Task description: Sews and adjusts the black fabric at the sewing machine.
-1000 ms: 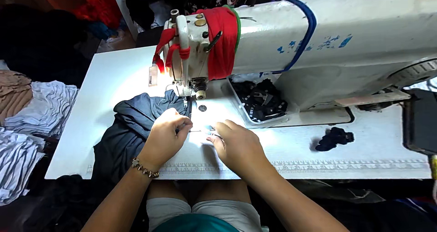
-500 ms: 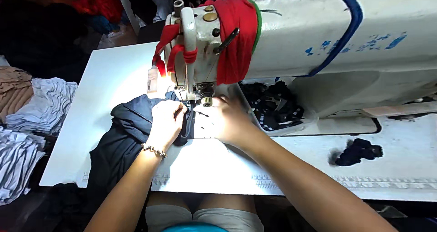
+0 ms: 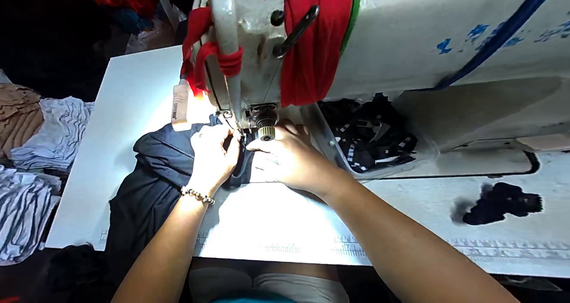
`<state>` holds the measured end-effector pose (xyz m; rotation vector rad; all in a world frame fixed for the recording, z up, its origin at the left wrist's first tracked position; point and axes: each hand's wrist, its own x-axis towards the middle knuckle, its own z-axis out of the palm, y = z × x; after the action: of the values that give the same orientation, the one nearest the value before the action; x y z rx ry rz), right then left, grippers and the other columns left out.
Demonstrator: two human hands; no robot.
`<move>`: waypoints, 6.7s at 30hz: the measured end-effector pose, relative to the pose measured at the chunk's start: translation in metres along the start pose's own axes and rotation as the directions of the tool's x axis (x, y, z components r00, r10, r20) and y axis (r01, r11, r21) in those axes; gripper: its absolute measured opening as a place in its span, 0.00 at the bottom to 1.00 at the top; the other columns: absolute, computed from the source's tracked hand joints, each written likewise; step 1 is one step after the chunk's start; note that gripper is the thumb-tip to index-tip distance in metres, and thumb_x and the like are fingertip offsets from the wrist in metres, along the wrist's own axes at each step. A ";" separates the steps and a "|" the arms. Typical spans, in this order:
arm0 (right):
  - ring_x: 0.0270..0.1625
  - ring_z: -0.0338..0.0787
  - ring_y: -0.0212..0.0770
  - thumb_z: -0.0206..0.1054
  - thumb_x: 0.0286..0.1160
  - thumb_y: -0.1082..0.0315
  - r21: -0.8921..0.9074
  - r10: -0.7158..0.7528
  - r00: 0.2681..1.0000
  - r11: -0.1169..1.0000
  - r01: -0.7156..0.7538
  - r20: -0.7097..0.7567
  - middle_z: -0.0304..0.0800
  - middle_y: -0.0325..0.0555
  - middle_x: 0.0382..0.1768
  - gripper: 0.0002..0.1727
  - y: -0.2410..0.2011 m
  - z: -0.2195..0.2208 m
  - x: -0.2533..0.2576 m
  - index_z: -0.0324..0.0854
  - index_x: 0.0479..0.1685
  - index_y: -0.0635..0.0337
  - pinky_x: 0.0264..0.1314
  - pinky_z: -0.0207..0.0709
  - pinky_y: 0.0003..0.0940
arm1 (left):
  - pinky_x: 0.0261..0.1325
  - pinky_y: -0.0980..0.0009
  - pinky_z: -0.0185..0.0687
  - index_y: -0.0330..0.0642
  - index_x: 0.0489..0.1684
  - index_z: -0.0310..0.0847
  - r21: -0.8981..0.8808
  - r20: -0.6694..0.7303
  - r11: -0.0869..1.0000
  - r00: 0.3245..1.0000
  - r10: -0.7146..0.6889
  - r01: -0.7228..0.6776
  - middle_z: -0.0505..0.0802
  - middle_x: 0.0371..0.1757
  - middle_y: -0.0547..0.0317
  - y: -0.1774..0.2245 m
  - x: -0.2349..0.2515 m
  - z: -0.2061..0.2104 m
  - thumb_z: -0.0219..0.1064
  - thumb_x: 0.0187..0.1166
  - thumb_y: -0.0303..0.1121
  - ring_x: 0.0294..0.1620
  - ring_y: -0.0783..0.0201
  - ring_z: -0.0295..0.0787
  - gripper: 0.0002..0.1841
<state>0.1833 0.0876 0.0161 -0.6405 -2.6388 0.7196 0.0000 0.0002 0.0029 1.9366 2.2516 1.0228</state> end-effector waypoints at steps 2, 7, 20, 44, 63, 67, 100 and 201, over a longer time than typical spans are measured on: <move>0.69 0.79 0.57 0.67 0.75 0.58 0.003 -0.007 1.000 1.000 0.007 0.002 0.88 0.46 0.56 0.17 0.000 0.000 -0.001 0.92 0.61 0.43 0.63 0.66 0.66 | 0.63 0.45 0.68 0.42 0.37 0.90 0.003 -0.002 1.000 1.000 -0.002 0.002 0.92 0.38 0.54 0.000 0.000 0.000 0.61 0.80 0.36 0.53 0.54 0.87 0.12; 0.67 0.79 0.58 0.68 0.73 0.60 0.001 -0.024 0.999 1.000 0.024 -0.023 0.89 0.46 0.54 0.17 0.000 0.001 -0.001 0.92 0.60 0.44 0.61 0.66 0.64 | 0.64 0.45 0.67 0.42 0.36 0.90 -0.003 -0.023 1.000 1.000 0.001 -0.001 0.92 0.38 0.56 -0.001 -0.001 0.002 0.61 0.80 0.37 0.53 0.56 0.86 0.12; 0.67 0.78 0.55 0.66 0.76 0.58 -0.043 -0.019 1.000 0.999 0.020 0.017 0.87 0.44 0.54 0.17 0.001 0.000 -0.001 0.91 0.62 0.41 0.62 0.64 0.61 | 0.62 0.47 0.66 0.44 0.36 0.90 0.013 -0.041 1.000 0.999 0.011 -0.011 0.92 0.37 0.56 0.000 0.000 0.002 0.62 0.80 0.37 0.51 0.57 0.86 0.11; 0.67 0.79 0.56 0.68 0.74 0.58 -0.043 -0.022 1.000 0.999 0.022 -0.005 0.88 0.44 0.55 0.18 0.000 0.001 -0.002 0.91 0.62 0.41 0.62 0.65 0.63 | 0.59 0.47 0.70 0.44 0.36 0.90 0.037 -0.044 0.999 0.998 0.033 -0.031 0.92 0.37 0.55 -0.003 0.000 0.004 0.60 0.79 0.38 0.49 0.56 0.88 0.13; 0.67 0.79 0.54 0.68 0.75 0.61 -0.048 -0.012 1.000 0.999 0.012 0.009 0.88 0.43 0.54 0.18 -0.001 0.000 -0.001 0.91 0.62 0.41 0.62 0.65 0.60 | 0.63 0.47 0.66 0.45 0.36 0.90 0.014 -0.042 1.000 0.999 0.008 -0.008 0.93 0.38 0.58 -0.002 -0.001 0.005 0.62 0.81 0.39 0.51 0.57 0.87 0.12; 0.67 0.79 0.54 0.68 0.75 0.59 -0.052 -0.019 1.000 0.998 0.020 0.005 0.88 0.42 0.54 0.18 0.001 0.001 -0.001 0.91 0.62 0.41 0.62 0.65 0.60 | 0.64 0.49 0.65 0.45 0.36 0.90 0.006 -0.034 1.000 0.999 0.002 -0.002 0.92 0.38 0.58 -0.002 -0.002 0.004 0.62 0.81 0.38 0.51 0.59 0.86 0.12; 0.66 0.81 0.56 0.66 0.76 0.57 0.001 -0.017 0.998 1.000 0.017 -0.053 0.90 0.45 0.55 0.16 0.003 0.003 0.001 0.92 0.58 0.47 0.60 0.67 0.63 | 0.59 0.45 0.68 0.44 0.36 0.89 0.028 -0.060 0.999 0.998 0.024 -0.023 0.92 0.36 0.56 -0.002 -0.001 0.006 0.60 0.79 0.39 0.48 0.55 0.87 0.12; 0.73 0.86 0.56 0.61 0.70 0.71 -0.145 -0.371 0.925 0.922 0.358 -0.078 0.93 0.58 0.59 0.11 -0.016 0.020 -0.029 0.88 0.28 0.64 0.81 0.73 0.45 | 0.76 0.39 0.68 0.55 0.84 0.74 0.147 0.471 0.986 0.870 -0.145 0.084 0.80 0.76 0.49 -0.002 0.013 -0.036 0.67 0.79 0.50 0.82 0.42 0.69 0.31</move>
<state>0.1938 0.0530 0.0031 -0.1956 -2.6139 0.3968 -0.0199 -0.0050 0.0359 1.8095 2.1378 0.3365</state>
